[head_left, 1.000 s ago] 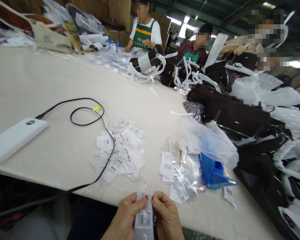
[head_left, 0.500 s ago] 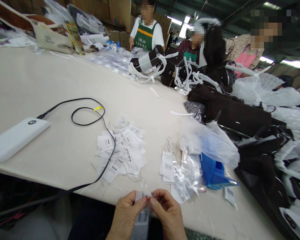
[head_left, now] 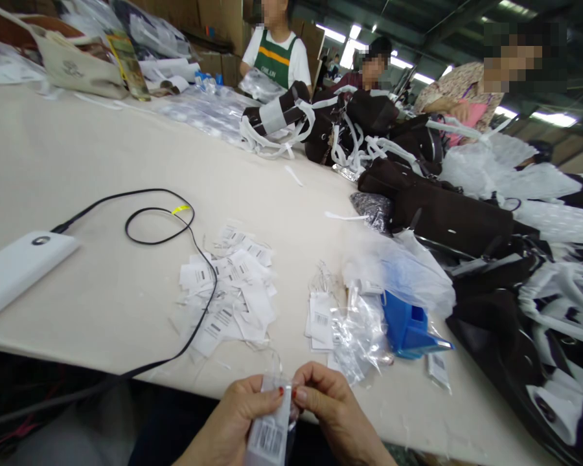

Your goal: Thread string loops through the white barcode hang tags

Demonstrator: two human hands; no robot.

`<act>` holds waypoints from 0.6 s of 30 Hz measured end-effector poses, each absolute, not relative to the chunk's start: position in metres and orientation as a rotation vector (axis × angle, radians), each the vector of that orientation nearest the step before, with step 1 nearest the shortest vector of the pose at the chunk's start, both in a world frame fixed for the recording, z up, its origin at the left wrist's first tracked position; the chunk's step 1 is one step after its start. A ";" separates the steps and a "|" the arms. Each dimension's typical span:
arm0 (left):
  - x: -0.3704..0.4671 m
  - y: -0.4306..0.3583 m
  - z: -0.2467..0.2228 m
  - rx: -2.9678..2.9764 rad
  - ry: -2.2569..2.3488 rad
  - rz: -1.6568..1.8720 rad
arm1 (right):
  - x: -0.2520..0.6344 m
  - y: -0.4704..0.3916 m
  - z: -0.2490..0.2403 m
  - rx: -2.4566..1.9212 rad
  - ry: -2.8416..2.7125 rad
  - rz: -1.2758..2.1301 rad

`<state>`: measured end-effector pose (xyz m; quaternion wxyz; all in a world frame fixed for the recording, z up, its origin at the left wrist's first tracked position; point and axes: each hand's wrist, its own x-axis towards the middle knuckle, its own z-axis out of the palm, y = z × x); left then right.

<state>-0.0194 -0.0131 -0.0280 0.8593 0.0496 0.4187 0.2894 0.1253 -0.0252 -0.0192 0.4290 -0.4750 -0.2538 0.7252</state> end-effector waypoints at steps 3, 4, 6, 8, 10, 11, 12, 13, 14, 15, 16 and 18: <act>-0.020 -0.014 -0.026 -0.032 0.853 0.572 | 0.124 -0.025 -0.019 -1.159 -0.632 1.792; -0.021 -0.015 -0.025 -0.074 0.844 0.562 | 0.123 -0.025 -0.019 -1.151 -0.628 1.779; -0.022 -0.015 -0.024 -0.128 0.826 0.533 | 0.121 -0.025 -0.018 -1.124 -0.632 1.758; -0.022 -0.015 -0.024 -0.128 0.795 0.499 | 0.120 -0.023 -0.015 -1.100 -0.669 1.717; -0.022 -0.013 -0.025 -0.091 0.748 0.485 | 0.120 -0.021 -0.009 -1.092 -0.738 1.676; -0.022 -0.013 -0.025 -0.071 0.729 0.489 | 0.121 -0.020 -0.006 -1.097 -0.777 1.668; -0.023 -0.012 -0.025 -0.056 0.710 0.497 | 0.122 -0.019 -0.002 -1.106 -0.816 1.668; -0.023 -0.011 -0.025 -0.052 0.689 0.505 | 0.123 -0.018 0.002 -1.116 -0.858 1.674; -0.023 -0.010 -0.024 -0.055 0.665 0.505 | 0.125 -0.017 0.005 -1.127 -0.906 1.675; -0.023 -0.010 -0.024 -0.059 0.633 0.501 | 0.127 -0.016 0.008 -1.131 -0.963 1.672; -0.024 -0.009 -0.023 -0.056 0.601 0.491 | 0.128 -0.016 0.010 -1.127 -1.014 1.670; -0.025 -0.009 -0.022 -0.014 0.556 0.465 | 0.131 -0.014 0.012 -1.101 -1.079 1.675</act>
